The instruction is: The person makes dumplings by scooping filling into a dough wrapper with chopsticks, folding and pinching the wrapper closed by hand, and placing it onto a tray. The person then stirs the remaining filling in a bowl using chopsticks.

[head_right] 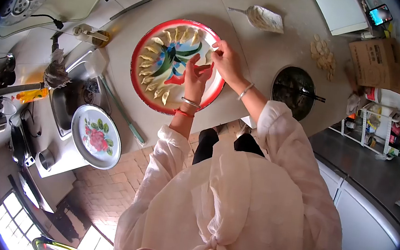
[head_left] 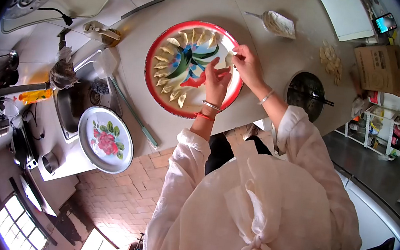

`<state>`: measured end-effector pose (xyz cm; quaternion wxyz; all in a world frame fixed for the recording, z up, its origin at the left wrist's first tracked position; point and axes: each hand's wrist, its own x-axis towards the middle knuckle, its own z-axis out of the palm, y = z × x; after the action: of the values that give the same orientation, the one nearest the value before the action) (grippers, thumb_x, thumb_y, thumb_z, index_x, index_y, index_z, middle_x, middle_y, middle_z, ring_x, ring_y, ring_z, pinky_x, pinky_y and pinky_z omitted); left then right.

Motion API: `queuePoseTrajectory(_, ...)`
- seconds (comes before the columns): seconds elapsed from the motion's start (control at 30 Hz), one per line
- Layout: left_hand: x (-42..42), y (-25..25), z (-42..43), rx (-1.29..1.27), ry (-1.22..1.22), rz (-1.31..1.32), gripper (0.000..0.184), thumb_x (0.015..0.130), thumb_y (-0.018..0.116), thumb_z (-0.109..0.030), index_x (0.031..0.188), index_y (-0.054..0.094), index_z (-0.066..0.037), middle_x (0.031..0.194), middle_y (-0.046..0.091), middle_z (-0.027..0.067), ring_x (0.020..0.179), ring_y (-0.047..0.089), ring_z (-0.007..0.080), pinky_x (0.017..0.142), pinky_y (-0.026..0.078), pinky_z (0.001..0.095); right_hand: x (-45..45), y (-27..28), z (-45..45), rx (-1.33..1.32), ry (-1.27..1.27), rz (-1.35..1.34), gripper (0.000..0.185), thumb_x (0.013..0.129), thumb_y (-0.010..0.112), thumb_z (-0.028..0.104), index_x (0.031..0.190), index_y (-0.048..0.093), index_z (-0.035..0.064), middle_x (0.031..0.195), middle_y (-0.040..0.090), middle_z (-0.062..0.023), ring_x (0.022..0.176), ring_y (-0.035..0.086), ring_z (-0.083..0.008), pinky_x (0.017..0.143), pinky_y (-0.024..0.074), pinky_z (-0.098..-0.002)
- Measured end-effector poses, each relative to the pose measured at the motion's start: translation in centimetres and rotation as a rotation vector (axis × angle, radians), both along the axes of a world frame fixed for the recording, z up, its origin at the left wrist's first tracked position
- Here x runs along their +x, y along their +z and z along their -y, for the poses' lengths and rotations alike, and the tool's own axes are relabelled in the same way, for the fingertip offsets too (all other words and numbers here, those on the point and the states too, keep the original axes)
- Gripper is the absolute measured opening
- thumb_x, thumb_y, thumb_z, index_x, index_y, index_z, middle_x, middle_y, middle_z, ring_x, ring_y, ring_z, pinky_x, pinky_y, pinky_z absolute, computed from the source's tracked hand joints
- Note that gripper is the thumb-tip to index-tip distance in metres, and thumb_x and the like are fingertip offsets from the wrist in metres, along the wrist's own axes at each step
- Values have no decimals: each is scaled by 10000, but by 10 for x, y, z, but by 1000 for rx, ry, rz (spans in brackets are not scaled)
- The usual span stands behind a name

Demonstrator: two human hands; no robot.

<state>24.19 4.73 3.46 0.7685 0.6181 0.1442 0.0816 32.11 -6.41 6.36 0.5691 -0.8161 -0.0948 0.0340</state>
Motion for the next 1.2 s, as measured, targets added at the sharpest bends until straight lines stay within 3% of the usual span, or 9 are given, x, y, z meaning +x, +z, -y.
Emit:
queuePoseTrajectory(0.23,9,-31,-18,109,90,-77,344,842,581,44,1185,562,48,1105,658,130,920,668,181,792,538,280,42,-31,-38,-42,-130,-245,96,848,638,88,908,630,14,660,656,-77,541,638,-147,537,512,-317)
queuePoseTrajectory(0.57,50,-32,-18,459,211,-14,352,795,582,77,1142,580,22,1042,592,141,781,651,225,722,533,326,64,-83,-37,-137,-11,8,104,870,588,73,887,657,-2,736,679,-125,600,666,-186,581,525,-320)
queuePoseTrajectory(0.63,55,-30,-16,537,182,-5,342,793,584,68,1133,580,22,1042,592,149,764,646,244,717,528,336,67,-66,-30,-194,61,109,109,879,562,42,910,653,-8,776,687,-141,629,674,-213,606,532,-332)
queuePoseTrajectory(0.67,56,-28,-15,535,156,-41,322,799,596,35,1121,578,21,1047,592,161,810,635,299,736,523,373,69,-56,-26,-138,70,-24,119,884,546,26,927,652,-5,777,685,-143,652,676,-232,631,534,-339)
queuePoseTrajectory(0.73,62,-39,-12,654,199,-24,314,794,632,17,1105,596,-7,1020,605,147,791,642,285,719,524,367,74,-35,-20,-19,85,-288,152,894,513,-7,961,649,2,779,682,-146,697,679,-269,681,539,-354)
queuePoseTrajectory(0.83,67,-42,-9,739,200,-26,294,803,645,-15,1095,605,-22,1000,609,147,785,635,307,715,520,386,79,-25,-10,-128,221,-266,212,883,490,-44,1018,641,18,849,669,-153,803,669,-309,750,540,-365)
queuePoseTrajectory(0.93,71,-37,-8,788,188,-14,270,822,627,-40,1091,607,-23,1001,608,160,820,619,351,731,512,419,78,-26,-4,-446,459,303,258,877,491,-72,1089,619,1,1028,629,-115,940,647,-262,799,524,-353)
queuePoseTrajectory(1.03,70,-39,-10,802,158,-19,273,830,601,-50,1102,598,-27,1009,605,170,900,596,379,769,505,434,74,-21,-4,-501,534,293,292,833,506,-92,1081,626,5,1152,570,-108,998,611,-317,828,520,-369)
queuePoseTrajectory(1.2,66,-42,-11,813,174,82,256,827,577,-40,1081,599,-18,1014,604,170,929,590,378,790,504,437,76,-23,-6,-657,615,446,211,829,552,-54,1012,631,16,1131,568,-84,966,625,-292,788,526,-388)
